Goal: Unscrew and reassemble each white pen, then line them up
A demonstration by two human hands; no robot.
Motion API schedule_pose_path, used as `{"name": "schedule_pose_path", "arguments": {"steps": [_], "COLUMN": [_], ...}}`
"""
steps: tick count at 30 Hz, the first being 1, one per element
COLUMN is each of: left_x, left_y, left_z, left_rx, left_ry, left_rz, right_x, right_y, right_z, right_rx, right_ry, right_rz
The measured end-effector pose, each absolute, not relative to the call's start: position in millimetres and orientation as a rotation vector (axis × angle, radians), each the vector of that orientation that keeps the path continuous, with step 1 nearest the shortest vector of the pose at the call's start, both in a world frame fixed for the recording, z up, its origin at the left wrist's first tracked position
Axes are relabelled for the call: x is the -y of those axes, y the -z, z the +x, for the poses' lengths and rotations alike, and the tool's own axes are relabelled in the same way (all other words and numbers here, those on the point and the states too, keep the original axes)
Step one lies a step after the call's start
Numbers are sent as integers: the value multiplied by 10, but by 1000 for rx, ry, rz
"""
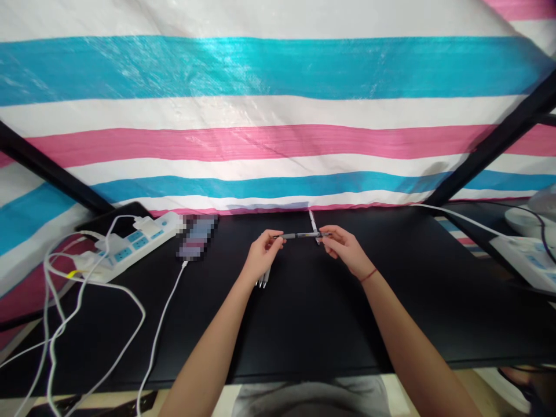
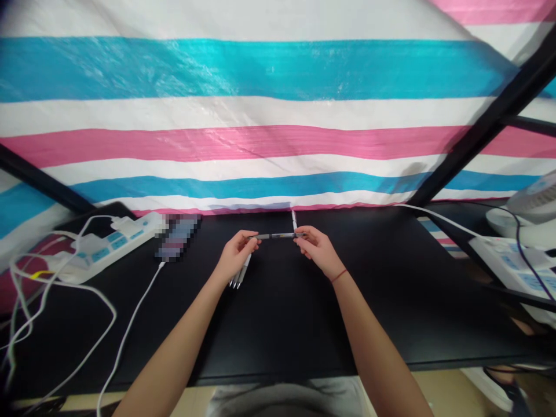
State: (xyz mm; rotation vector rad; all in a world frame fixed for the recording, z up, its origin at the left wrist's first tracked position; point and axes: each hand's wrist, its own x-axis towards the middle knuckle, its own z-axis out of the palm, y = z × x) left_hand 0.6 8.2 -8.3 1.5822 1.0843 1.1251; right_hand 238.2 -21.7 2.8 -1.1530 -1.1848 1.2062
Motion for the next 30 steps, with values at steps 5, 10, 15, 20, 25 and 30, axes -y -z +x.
{"name": "schedule_pose_path", "arguments": {"steps": [5,10,15,20,25,30], "left_x": [-71,-66,-81,-117,-153,-165], "left_y": [74,56,26,17,20,2], "left_z": [13,14,-5,-34,-56,-59], "left_rx": [-1068,-1078,-1094,-1095,-1089,-1114], "left_ry": [-1102,-1093,-1120,-1171,-1243,-1256], "left_rz": [1574,1552,1490,1406,1308,1255], "right_x": [212,195,190,182,155,137], "right_y": [-17,13,7,-25,-26,-10], "right_z": [2391,2420,2454,2495,2566,2621], "right_rx": [1238,1153,1139,1099,1028,986], "right_ry": [-1171,-1181,-1128,-1104,-1061,-1035], "right_rz": [-1254,-1187,-1175,-1154,-1122,-1132]}}
